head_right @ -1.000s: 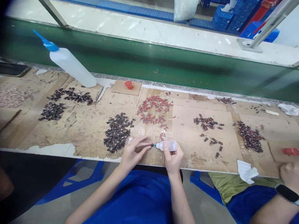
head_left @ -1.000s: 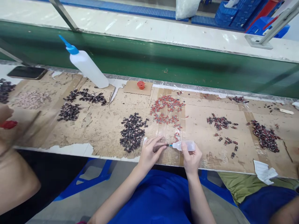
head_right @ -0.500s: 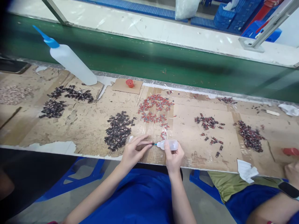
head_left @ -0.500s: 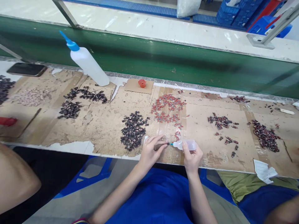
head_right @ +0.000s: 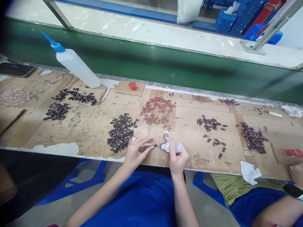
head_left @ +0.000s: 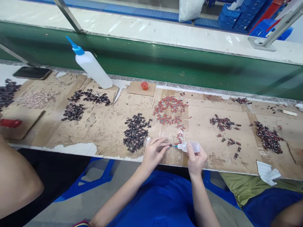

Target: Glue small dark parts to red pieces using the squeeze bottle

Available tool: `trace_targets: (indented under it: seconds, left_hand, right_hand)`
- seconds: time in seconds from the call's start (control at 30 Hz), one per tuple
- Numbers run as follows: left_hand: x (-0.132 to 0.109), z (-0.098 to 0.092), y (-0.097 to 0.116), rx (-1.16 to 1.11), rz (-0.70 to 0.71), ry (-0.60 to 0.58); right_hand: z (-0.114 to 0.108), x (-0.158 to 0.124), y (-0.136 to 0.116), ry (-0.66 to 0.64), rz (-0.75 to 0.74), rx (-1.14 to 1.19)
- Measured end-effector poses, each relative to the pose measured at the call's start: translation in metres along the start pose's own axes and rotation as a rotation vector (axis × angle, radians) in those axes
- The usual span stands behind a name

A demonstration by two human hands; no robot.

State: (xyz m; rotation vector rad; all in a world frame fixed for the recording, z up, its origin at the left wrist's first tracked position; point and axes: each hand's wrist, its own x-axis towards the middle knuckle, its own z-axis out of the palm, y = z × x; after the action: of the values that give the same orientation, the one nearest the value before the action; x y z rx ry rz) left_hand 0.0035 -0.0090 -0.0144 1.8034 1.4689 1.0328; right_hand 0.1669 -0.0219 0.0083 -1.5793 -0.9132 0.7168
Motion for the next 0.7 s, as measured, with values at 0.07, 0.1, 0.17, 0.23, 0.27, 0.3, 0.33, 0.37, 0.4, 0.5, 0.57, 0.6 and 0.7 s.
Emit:
trace_targets:
  seconds: [0.07,0.1,0.17,0.23,0.27,0.3,0.33,0.37,0.4,0.5,0.57,0.6,0.7]
  left_hand:
    - [0.0,0.0,0.0,-0.002,0.01,0.004]
    - [0.0,0.0,0.0,-0.005,0.018,0.007]
    - [0.0,0.0,-0.001,-0.015,0.034,0.007]
    - [0.0,-0.001,0.0,-0.02,0.04,-0.003]
    - [0.0,-0.002,0.0,-0.018,0.038,-0.014]
    - [0.001,-0.003,0.0,-0.015,0.037,-0.026]
    - [0.002,-0.004,0.001,-0.009,0.039,-0.035]
    - [0.004,-0.004,0.002,-0.001,0.048,-0.038]
    - [0.005,-0.004,0.004,0.009,0.065,-0.034]
    - [0.011,0.001,0.009,0.051,0.149,0.0]
    - [0.015,0.007,0.013,0.095,0.188,-0.005]
    - [0.016,0.011,0.015,0.123,0.195,-0.02]
    - [0.018,0.019,0.019,0.211,0.199,-0.069]
  right_hand:
    - [-0.003,0.001,0.005,0.066,0.014,0.069]
    - [-0.006,0.002,0.007,0.11,0.012,0.111]
    - [-0.011,0.008,0.01,0.19,-0.008,0.18]
    - [-0.016,0.018,0.01,0.238,-0.036,0.203]
    - [-0.019,0.024,0.01,0.247,-0.051,0.199]
    - [-0.021,0.029,0.01,0.248,-0.064,0.189]
    - [-0.022,0.034,0.01,0.24,-0.072,0.174]
    - [-0.023,0.038,0.011,0.226,-0.076,0.156]
    - [-0.024,0.042,0.012,0.208,-0.075,0.135]
    - [-0.025,0.046,0.016,0.161,-0.062,0.08]
    - [-0.026,0.044,0.018,0.152,-0.056,0.054]
    - [-0.027,0.042,0.019,0.151,-0.062,0.045]
    - [-0.032,0.03,0.015,0.178,-0.149,0.008]
